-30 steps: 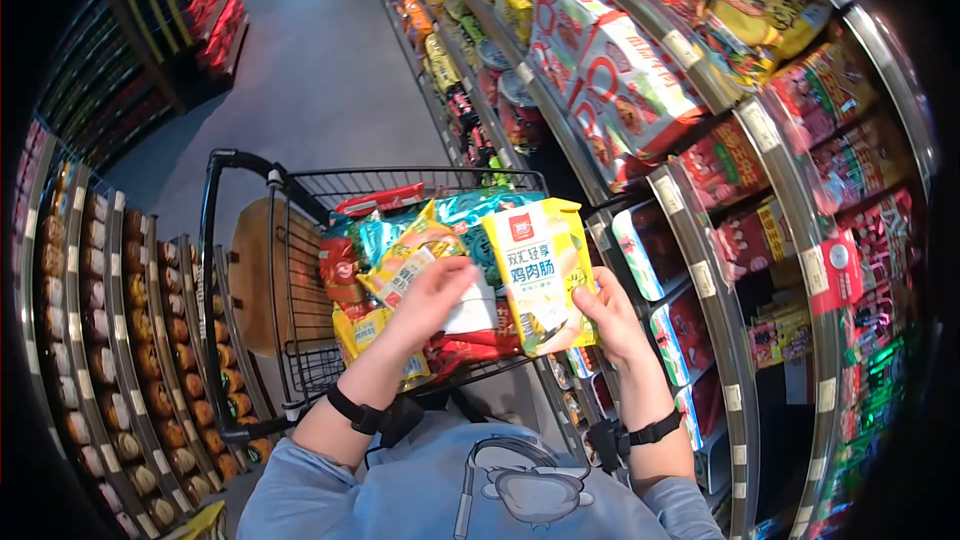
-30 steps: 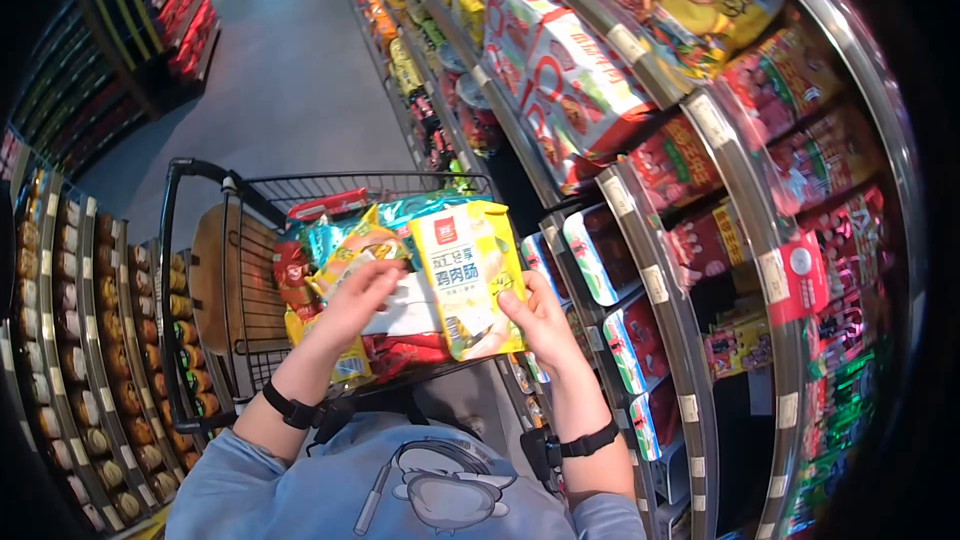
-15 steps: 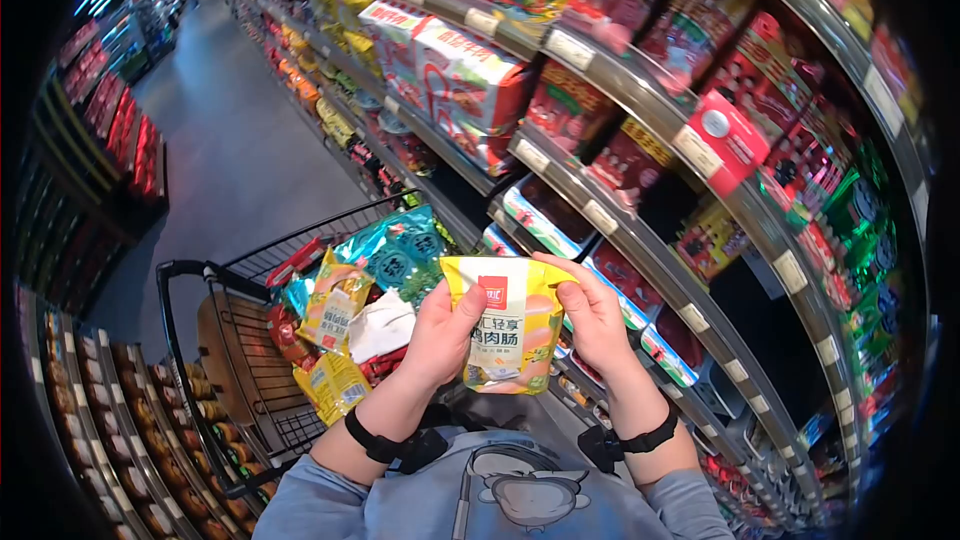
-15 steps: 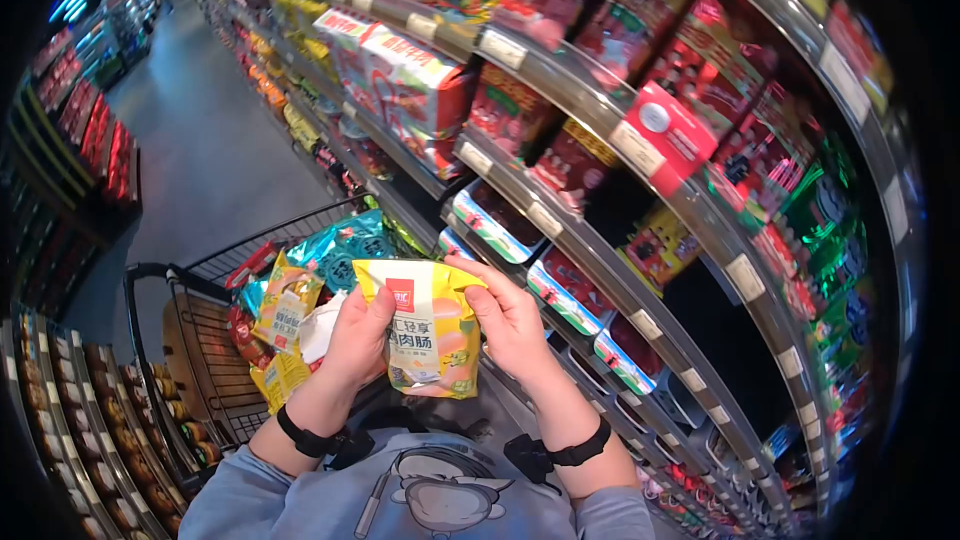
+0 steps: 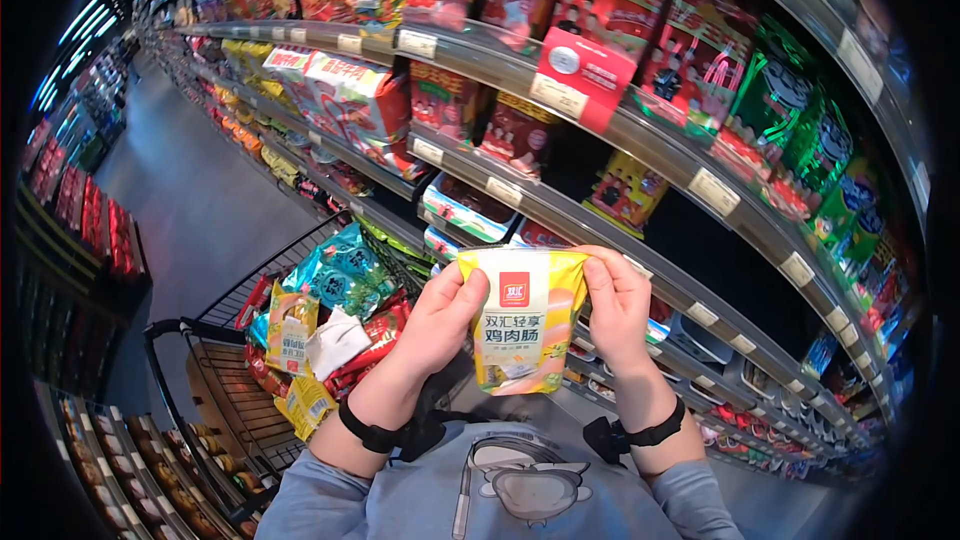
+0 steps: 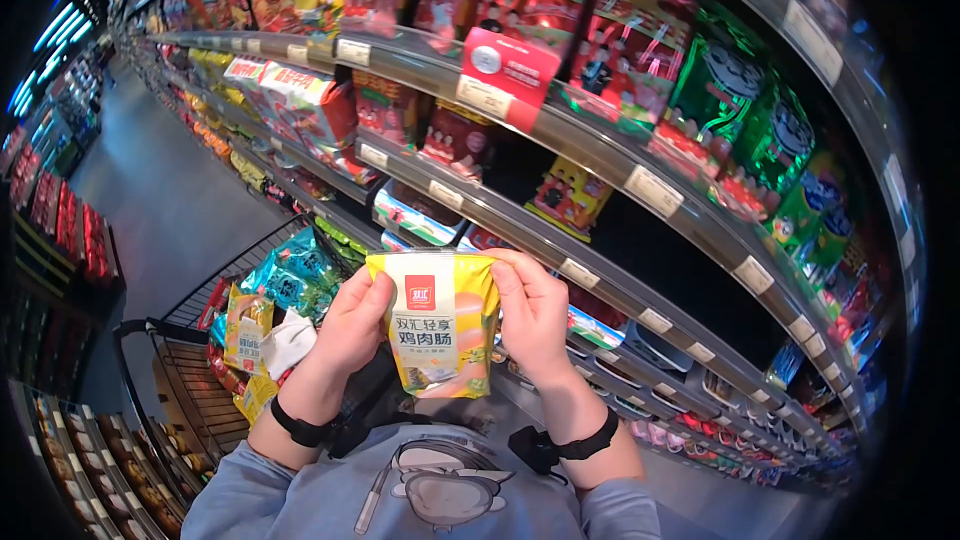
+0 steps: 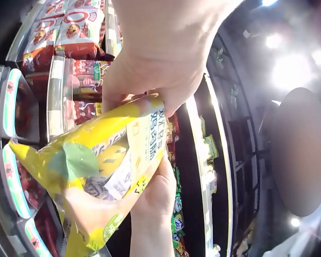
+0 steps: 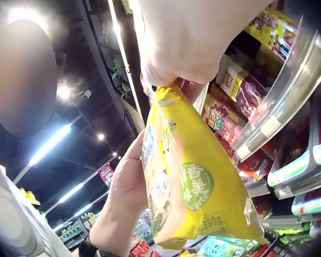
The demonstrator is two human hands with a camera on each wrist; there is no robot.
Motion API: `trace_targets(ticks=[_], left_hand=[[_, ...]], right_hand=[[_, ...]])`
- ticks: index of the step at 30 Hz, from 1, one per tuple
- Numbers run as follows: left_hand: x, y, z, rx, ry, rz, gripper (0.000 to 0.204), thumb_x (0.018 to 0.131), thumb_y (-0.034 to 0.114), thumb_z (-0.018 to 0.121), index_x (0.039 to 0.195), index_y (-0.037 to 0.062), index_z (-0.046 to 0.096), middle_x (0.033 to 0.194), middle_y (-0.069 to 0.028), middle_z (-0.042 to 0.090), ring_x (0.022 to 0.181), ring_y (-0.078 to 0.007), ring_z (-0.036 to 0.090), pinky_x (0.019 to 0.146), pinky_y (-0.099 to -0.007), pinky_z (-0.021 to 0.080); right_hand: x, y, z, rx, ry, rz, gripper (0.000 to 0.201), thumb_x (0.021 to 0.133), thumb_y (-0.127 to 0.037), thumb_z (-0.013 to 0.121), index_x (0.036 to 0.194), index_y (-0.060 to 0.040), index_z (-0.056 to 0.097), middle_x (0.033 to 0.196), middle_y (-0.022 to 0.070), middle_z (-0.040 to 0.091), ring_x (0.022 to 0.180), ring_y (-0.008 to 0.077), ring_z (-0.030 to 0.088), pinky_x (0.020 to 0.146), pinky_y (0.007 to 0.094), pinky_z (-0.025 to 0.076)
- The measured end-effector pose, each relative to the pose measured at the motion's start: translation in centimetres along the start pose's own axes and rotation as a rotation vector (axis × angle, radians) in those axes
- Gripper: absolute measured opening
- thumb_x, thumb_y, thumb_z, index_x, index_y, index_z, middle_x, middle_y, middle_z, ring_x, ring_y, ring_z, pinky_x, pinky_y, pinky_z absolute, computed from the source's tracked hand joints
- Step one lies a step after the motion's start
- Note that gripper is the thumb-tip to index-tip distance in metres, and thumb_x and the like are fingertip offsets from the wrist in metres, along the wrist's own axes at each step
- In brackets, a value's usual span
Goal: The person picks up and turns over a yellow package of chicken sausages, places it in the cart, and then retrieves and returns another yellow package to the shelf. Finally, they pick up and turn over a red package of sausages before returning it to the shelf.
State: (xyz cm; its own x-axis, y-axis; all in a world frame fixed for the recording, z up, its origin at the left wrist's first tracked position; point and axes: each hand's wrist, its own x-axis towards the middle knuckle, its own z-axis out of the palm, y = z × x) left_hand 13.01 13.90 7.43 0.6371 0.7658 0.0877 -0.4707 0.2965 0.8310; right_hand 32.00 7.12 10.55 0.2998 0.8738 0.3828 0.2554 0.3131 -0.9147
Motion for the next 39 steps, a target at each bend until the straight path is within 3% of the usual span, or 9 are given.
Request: trace_targets(ticks=[6, 11, 12, 17, 25, 30, 32, 36, 39], left_hand=[[3.2, -2.1, 5.3, 0.118, 0.093, 0.190, 0.028, 0.101, 0.020, 0.046, 0.116, -0.0025, 0.055, 0.102, -0.0076, 0.065, 0.089, -0.0102, 0.062, 0.079, -0.0250, 0.050], [6.1, -2.4, 8.0, 0.124, 0.186, 0.181, 0.026, 0.101, 0.023, 0.047, 0.106, 0.0000, 0.058, 0.096, -0.0053, 0.066, 0.083, -0.0077, 0.061, 0.074, -0.0237, 0.050], [6.7, -2.3, 8.4, 0.134, 0.206, 0.166, 0.026, 0.101, 0.023, 0.047, 0.105, 0.0005, 0.058, 0.095, -0.0049, 0.066, 0.082, -0.0076, 0.061, 0.074, -0.0237, 0.050], [7.7, -2.3, 10.6, -0.129, -0.031, -0.061, 0.044, 0.104, 0.035, 0.032, 0.130, 0.0018, 0.043, 0.124, -0.0112, 0.055, 0.110, -0.0170, 0.056, 0.093, -0.0328, 0.047], [3.6, -3.5, 13.2, 0.332, -0.499, -0.253, 0.056, 0.092, 0.013, 0.062, 0.139, -0.0002, 0.035, 0.125, -0.0073, 0.055, 0.113, -0.0111, 0.051, 0.095, -0.0284, 0.043], [4.2, -2.1, 15.5, 0.965, -0.540, -0.018, 0.049, 0.088, 0.009, 0.065, 0.131, 0.0001, 0.043, 0.125, -0.0098, 0.058, 0.113, -0.0186, 0.057, 0.093, -0.0326, 0.046], [3.5, -1.4, 17.9, 0.764, -0.541, 0.069, 0.045, 0.091, 0.009, 0.061, 0.131, 0.0014, 0.044, 0.102, -0.0067, 0.062, 0.088, -0.0151, 0.060, 0.075, -0.0260, 0.050], [4.6, 0.6, 21.2, 0.949, -0.699, 0.122, 0.051, 0.088, 0.004, 0.063, 0.134, 0.0009, 0.041, 0.120, -0.0116, 0.057, 0.099, -0.0179, 0.060, 0.084, -0.0310, 0.050], [4.9, 1.3, 24.5, 0.595, -0.742, 0.057, 0.051, 0.086, -0.001, 0.063, 0.133, 0.0018, 0.044, 0.122, -0.0096, 0.057, 0.111, -0.0178, 0.055, 0.096, -0.0328, 0.044]], right_hand=[[-0.1, -1.0, -4.4, 0.333, 0.038, 0.248, 0.027, 0.100, -0.019, 0.047, 0.117, -0.0002, 0.057, 0.097, 0.0043, 0.066, 0.083, 0.0074, 0.060, 0.073, 0.0183, 0.048], [-3.6, 0.1, -7.1, 0.315, -0.367, 0.372, 0.066, 0.095, -0.023, 0.057, 0.146, -0.0028, 0.020, 0.137, 0.0111, 0.044, 0.127, 0.0185, 0.044, 0.106, 0.0354, 0.035], [-4.4, 0.4, -6.6, 0.351, -0.283, 0.358, 0.063, 0.094, -0.018, 0.059, 0.143, -0.0009, 0.024, 0.136, 0.0124, 0.046, 0.124, 0.0185, 0.046, 0.106, 0.0356, 0.036], [-4.9, -1.2, -8.7, 0.416, -0.081, 0.263, 0.053, 0.095, -0.015, 0.055, 0.139, -0.0001, 0.028, 0.134, 0.0134, 0.047, 0.123, 0.0193, 0.047, 0.104, 0.0360, 0.038], [-5.2, -4.1, -12.9, 0.426, 0.190, 0.099, 0.041, 0.094, -0.006, 0.055, 0.129, -0.0027, 0.035, 0.124, 0.0099, 0.052, 0.114, 0.0150, 0.052, 0.097, 0.0324, 0.043], [-6.3, -7.2, -15.2, 0.207, 0.191, -0.058, 0.053, 0.093, -0.010, 0.059, 0.134, 0.0012, 0.028, 0.125, 0.0098, 0.048, 0.117, 0.0140, 0.047, 0.099, 0.0317, 0.041], [-6.8, -8.6, -16.8, 0.166, 0.168, -0.066, 0.055, 0.093, -0.013, 0.060, 0.135, 0.0014, 0.027, 0.126, 0.0108, 0.048, 0.118, 0.0146, 0.047, 0.100, 0.0321, 0.041], [-7.8, -12.3, -19.2, 0.193, 0.178, -0.126, 0.058, 0.093, -0.016, 0.062, 0.136, 0.0019, 0.026, 0.128, 0.0112, 0.047, 0.119, 0.0152, 0.047, 0.099, 0.0325, 0.042], [-7.8, -15.0, -21.2, 0.076, 0.194, -0.213, 0.067, 0.093, -0.020, 0.063, 0.140, 0.0023, 0.021, 0.130, 0.0122, 0.046, 0.120, 0.0160, 0.046, 0.100, 0.0331, 0.041]])
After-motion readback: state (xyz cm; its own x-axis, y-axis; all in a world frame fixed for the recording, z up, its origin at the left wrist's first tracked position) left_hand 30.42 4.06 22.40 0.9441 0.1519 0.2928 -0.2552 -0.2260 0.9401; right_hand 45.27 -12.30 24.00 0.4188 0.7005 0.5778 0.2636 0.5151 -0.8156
